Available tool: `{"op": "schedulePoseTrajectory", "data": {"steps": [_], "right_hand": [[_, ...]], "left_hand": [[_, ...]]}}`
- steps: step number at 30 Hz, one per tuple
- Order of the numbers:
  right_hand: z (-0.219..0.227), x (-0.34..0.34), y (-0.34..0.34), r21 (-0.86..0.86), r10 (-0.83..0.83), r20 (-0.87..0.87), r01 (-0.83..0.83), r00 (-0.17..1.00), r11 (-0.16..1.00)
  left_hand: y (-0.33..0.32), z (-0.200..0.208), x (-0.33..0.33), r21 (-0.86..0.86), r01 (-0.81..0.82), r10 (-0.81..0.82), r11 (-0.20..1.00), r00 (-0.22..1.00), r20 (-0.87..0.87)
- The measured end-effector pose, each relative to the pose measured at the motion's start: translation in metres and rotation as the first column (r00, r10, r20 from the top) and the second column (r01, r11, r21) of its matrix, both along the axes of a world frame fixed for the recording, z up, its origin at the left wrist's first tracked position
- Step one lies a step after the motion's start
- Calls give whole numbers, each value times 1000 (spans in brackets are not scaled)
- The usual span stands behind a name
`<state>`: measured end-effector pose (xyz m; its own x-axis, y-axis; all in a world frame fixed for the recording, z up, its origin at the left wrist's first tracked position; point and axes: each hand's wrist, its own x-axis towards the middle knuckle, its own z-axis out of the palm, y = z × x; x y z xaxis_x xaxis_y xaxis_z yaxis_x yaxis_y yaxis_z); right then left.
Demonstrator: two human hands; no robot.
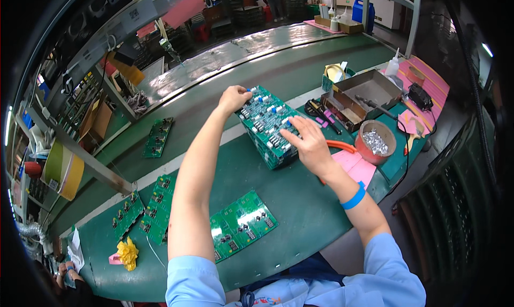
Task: The person solders components onto a printed circuit board using a soldering iron and pliers.
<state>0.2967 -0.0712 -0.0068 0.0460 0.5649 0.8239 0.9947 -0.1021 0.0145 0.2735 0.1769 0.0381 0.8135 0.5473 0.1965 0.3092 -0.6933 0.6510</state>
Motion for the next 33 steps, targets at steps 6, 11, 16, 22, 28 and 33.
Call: {"op": "schedulePoseTrajectory", "data": {"steps": [6, 11, 16, 22, 28, 33], "right_hand": [[-7, 5, 4, -40, 42, -102, -46, 994, 998], [-5, 4, 4, -86, 61, -179, -78, 982, 993], [-10, 1, 3, -127, 81, -208, -109, 975, 986], [-11, 6, -7, -217, 96, -276, -159, 956, 963], [-5, -4, -8, -251, 63, -319, -148, 946, 957], [10, -16, -13, -152, 139, -190, -169, 972, 974]], "left_hand": [[6, -17, 18, 5, -22, 22, 1000, 999, -44], [9, -25, 23, 7, -59, 59, 998, 993, -101], [1, -34, 23, 34, -70, 72, 997, 995, -75], [-1, -34, 24, 118, -39, 46, 992, 997, -61], [36, -33, 1, 61, -152, 137, 987, 971, 197], [100, -44, -87, 243, -816, 823, 524, 559, 103]]}}
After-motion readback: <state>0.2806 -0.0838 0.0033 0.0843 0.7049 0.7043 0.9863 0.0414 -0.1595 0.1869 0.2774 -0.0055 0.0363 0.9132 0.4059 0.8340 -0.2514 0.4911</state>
